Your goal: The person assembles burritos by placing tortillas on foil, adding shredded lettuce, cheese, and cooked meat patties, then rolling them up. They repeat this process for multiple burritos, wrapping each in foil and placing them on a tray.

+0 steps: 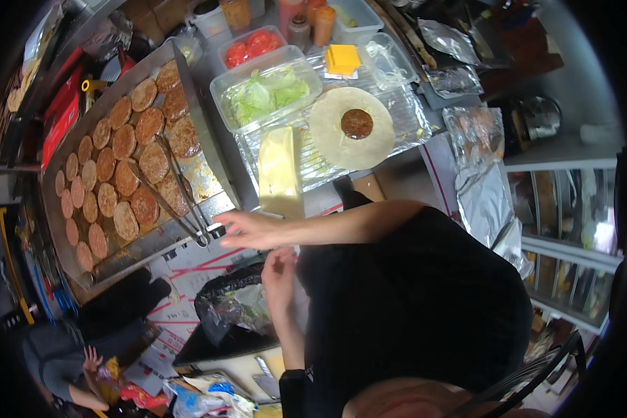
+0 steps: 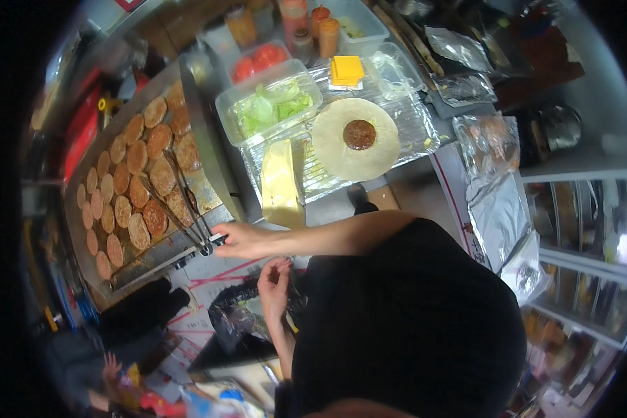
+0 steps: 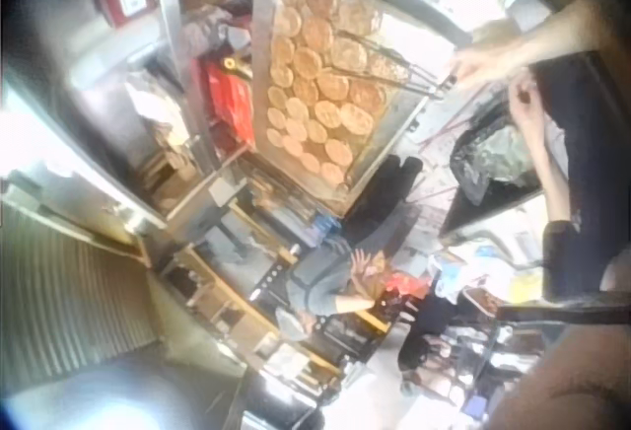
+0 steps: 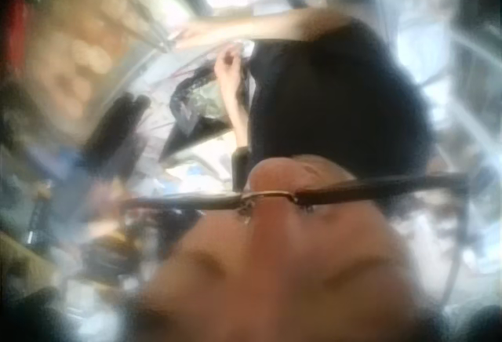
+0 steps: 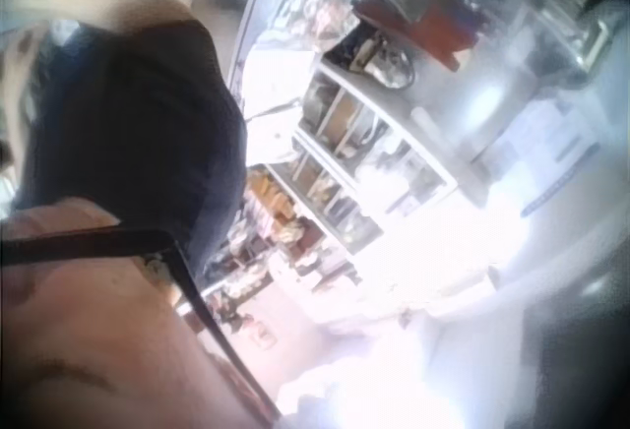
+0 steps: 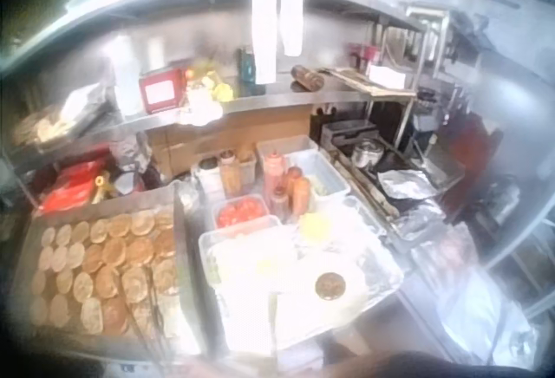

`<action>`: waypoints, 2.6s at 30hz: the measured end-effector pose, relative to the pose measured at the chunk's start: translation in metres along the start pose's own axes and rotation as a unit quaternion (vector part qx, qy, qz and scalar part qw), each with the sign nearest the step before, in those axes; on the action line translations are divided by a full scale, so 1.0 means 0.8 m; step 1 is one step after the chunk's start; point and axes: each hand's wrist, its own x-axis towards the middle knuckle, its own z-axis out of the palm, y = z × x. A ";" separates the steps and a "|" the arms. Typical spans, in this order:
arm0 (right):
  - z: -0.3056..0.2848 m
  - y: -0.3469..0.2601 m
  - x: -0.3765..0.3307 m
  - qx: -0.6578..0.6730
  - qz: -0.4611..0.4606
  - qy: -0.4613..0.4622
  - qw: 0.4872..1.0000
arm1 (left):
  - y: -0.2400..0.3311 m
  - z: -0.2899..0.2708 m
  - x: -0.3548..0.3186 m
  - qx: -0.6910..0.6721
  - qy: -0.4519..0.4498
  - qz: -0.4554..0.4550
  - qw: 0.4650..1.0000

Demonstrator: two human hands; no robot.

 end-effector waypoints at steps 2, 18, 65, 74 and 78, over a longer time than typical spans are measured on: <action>-0.055 0.000 -0.053 -0.056 -0.047 0.042 0.996 | -0.006 0.031 0.014 0.066 -0.031 0.017 0.997; -0.188 0.073 -0.175 0.035 0.168 -0.328 0.929 | -0.013 0.299 -0.001 0.054 0.367 0.062 0.927; -0.367 0.199 -0.230 -0.406 -0.238 0.267 0.841 | -0.011 0.301 0.211 0.526 0.059 0.278 0.802; -0.351 0.161 -0.235 -0.441 -0.154 0.349 0.812 | 0.039 0.282 0.268 0.503 -0.118 0.373 0.771; -0.365 0.157 -0.216 -0.440 -0.140 0.333 0.822 | 0.036 0.282 0.299 0.472 -0.154 0.372 0.784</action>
